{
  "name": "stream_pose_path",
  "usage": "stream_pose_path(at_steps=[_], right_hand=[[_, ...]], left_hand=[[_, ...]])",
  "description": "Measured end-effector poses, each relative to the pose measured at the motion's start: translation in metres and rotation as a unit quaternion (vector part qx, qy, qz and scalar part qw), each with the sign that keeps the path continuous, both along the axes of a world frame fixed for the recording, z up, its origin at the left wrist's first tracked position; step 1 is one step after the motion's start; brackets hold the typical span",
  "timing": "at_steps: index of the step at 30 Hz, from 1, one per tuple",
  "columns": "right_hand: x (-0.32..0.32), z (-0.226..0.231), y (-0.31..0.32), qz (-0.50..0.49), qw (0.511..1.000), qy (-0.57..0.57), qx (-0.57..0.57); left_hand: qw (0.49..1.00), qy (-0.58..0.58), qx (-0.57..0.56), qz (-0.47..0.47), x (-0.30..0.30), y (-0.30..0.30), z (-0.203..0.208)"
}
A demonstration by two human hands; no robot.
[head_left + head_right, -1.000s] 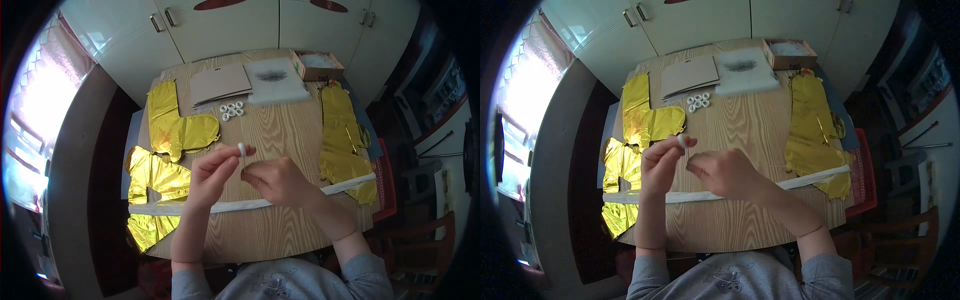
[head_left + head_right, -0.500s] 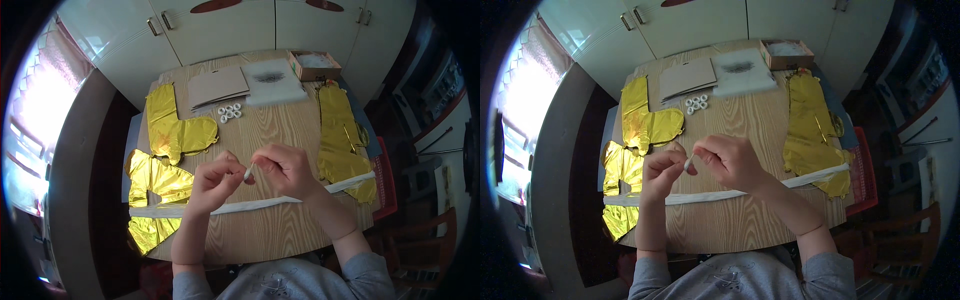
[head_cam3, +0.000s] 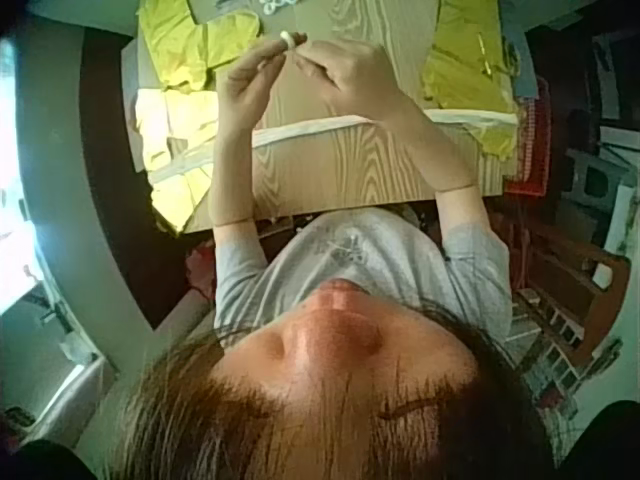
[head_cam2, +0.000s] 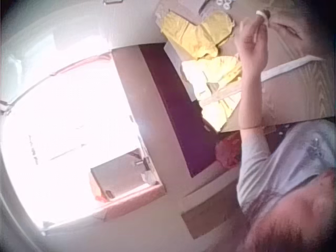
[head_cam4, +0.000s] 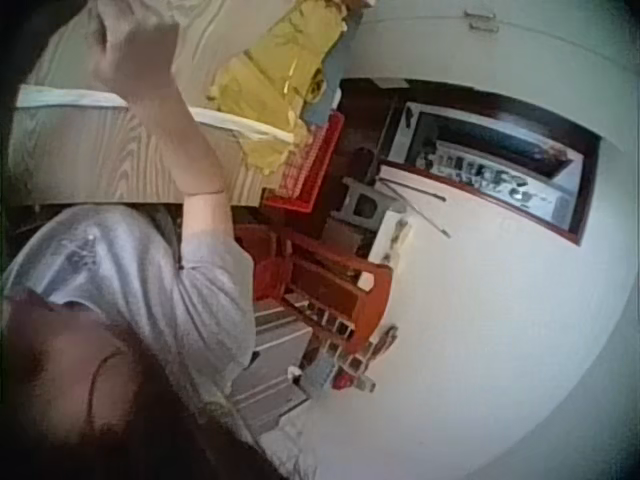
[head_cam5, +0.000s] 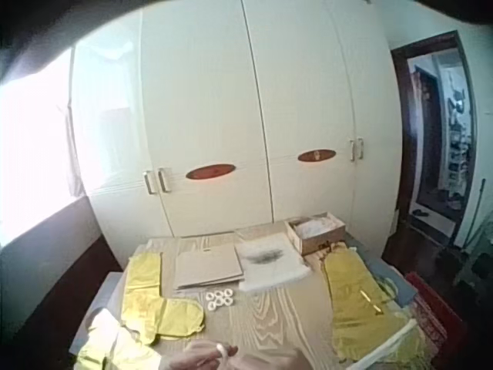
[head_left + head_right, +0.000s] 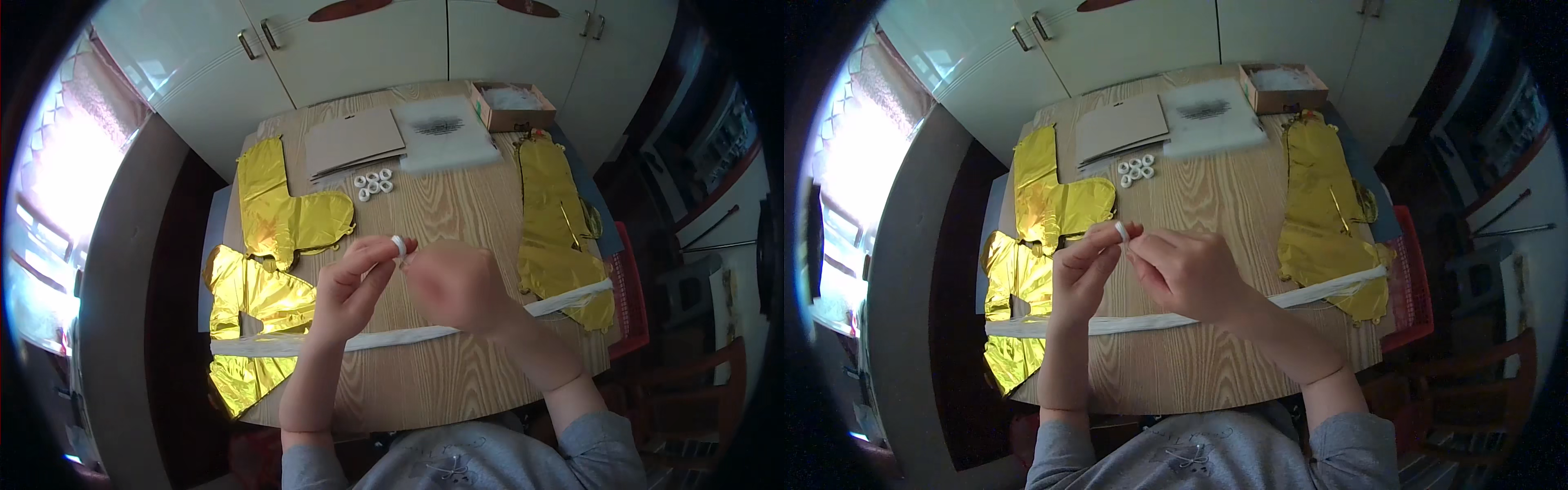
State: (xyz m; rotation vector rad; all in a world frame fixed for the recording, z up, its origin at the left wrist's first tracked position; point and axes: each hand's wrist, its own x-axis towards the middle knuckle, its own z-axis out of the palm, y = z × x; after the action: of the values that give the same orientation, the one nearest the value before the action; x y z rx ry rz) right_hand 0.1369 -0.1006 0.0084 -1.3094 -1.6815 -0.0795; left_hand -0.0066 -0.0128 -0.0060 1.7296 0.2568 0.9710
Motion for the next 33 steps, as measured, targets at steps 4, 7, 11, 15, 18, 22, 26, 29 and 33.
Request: stream_pose_path(at_steps=[4, 7, 11, 15, 18, 22, 26, 29, 33], right_hand=[[0.008, 0.002, 0.003, 0.011, 0.999, 0.016, 0.039], [0.014, 0.001, 0.006, 0.043, 0.996, 0.076, 0.013], [0.012, -0.015, 0.014, 0.091, 0.979, 0.175, -0.053], [0.001, -0.017, 0.013, 0.053, 0.996, 0.075, -0.023], [-0.001, -0.009, 0.006, 0.012, 1.0, 0.017, 0.014], [0.004, -0.001, 0.004, -0.015, 0.997, -0.017, 0.079], [0.013, 0.001, 0.008, 0.021, 0.996, 0.022, 0.078], [0.016, -0.004, 0.009, 0.037, 0.994, 0.103, 0.013], [0.01, -0.012, 0.014, 0.063, 0.99, 0.126, -0.006]], left_hand=[[0.996, 0.073, 0.033, 0.04, -0.005, 0.0, -0.004], [0.994, 0.084, -0.042, -0.056, -0.007, -0.002, 0.004], [0.962, -0.047, -0.203, -0.176, -0.008, 0.0, 0.0], [0.968, -0.076, -0.211, -0.115, -0.004, -0.001, 0.001], [0.984, -0.031, -0.165, -0.062, -0.002, 0.001, 0.003], [0.993, 0.032, -0.11, -0.039, -0.009, 0.006, -0.008], [0.987, 0.094, -0.114, -0.07, -0.01, 0.0, 0.003], [0.95, 0.018, -0.259, -0.175, -0.01, -0.004, 0.007], [0.95, -0.08, -0.245, -0.178, -0.009, 0.002, -0.004]])
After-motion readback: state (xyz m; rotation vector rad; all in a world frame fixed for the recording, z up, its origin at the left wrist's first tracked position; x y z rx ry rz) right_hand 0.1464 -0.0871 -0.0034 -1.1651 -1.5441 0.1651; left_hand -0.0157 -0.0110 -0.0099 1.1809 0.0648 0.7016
